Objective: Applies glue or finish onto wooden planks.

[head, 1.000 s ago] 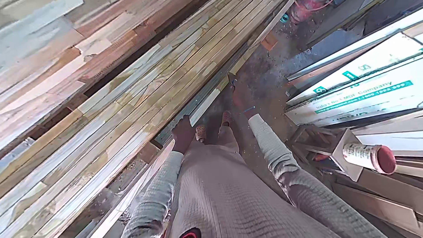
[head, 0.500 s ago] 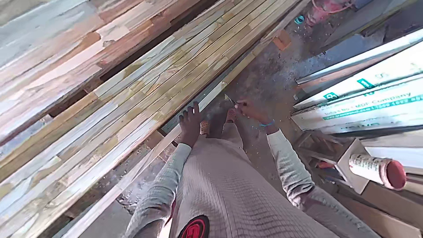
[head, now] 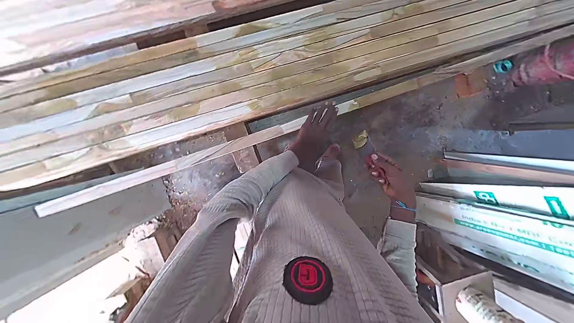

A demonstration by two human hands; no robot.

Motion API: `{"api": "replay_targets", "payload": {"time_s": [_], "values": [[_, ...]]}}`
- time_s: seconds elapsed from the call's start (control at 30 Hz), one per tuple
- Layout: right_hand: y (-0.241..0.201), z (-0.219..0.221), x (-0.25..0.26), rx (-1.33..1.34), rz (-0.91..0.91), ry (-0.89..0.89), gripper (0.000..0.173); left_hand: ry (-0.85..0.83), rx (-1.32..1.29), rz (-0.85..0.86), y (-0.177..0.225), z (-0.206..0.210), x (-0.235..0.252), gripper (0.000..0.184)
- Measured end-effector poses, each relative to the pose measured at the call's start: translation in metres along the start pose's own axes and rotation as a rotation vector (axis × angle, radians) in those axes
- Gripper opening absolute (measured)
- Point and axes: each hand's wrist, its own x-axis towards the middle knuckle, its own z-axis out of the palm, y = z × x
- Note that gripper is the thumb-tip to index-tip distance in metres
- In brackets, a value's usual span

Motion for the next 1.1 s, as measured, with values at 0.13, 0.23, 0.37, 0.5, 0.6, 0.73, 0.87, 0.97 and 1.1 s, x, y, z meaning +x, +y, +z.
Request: {"api": "replay_targets", "payload": {"time_s": [0.13,0.23,0.37,0.5,0.6,0.73,0.87,0.97,1.1], "values": [[-0.013,-0.022,0.006,0.011,-0.01,-0.104,0.028,-0.144,-0.03,-0.127,0.012,0.003,0.021,0.095],[-0.024,-0.035,0.007,0.02,-0.02,-0.132,0.027,-0.216,-0.04,-0.285,0.015,-0.003,0.036,0.091],[-0.036,-0.047,0.006,-0.094,-0.048,-0.071,0.031,-0.259,-0.058,-0.399,0.02,-0.016,0.049,0.089],[-0.042,-0.052,0.015,-0.227,0.0,-0.089,0.033,-0.498,-0.366,-0.42,-0.012,-0.029,0.061,0.076],[-0.051,-0.044,0.035,-0.355,-0.067,-0.176,0.035,-0.616,-0.468,-0.422,-0.034,-0.014,0.073,0.074],[-0.052,-0.02,0.072,-0.751,-0.327,-0.058,0.04,-0.594,-0.447,-0.37,-0.04,-0.008,0.066,0.07],[-0.003,0.011,0.112,-1.194,-0.645,0.2,0.055,-0.676,-0.457,-0.318,-0.076,-0.019,0.043,0.08],[0.039,0.031,0.082,-1.299,-0.643,0.211,0.061,-0.748,-0.482,-0.338,-0.101,-0.035,0.012,0.072],[-0.013,0.041,0.056,-1.194,-0.381,0.352,0.045,-0.636,-0.367,-0.528,-0.074,-0.044,-0.016,0.054]]}}
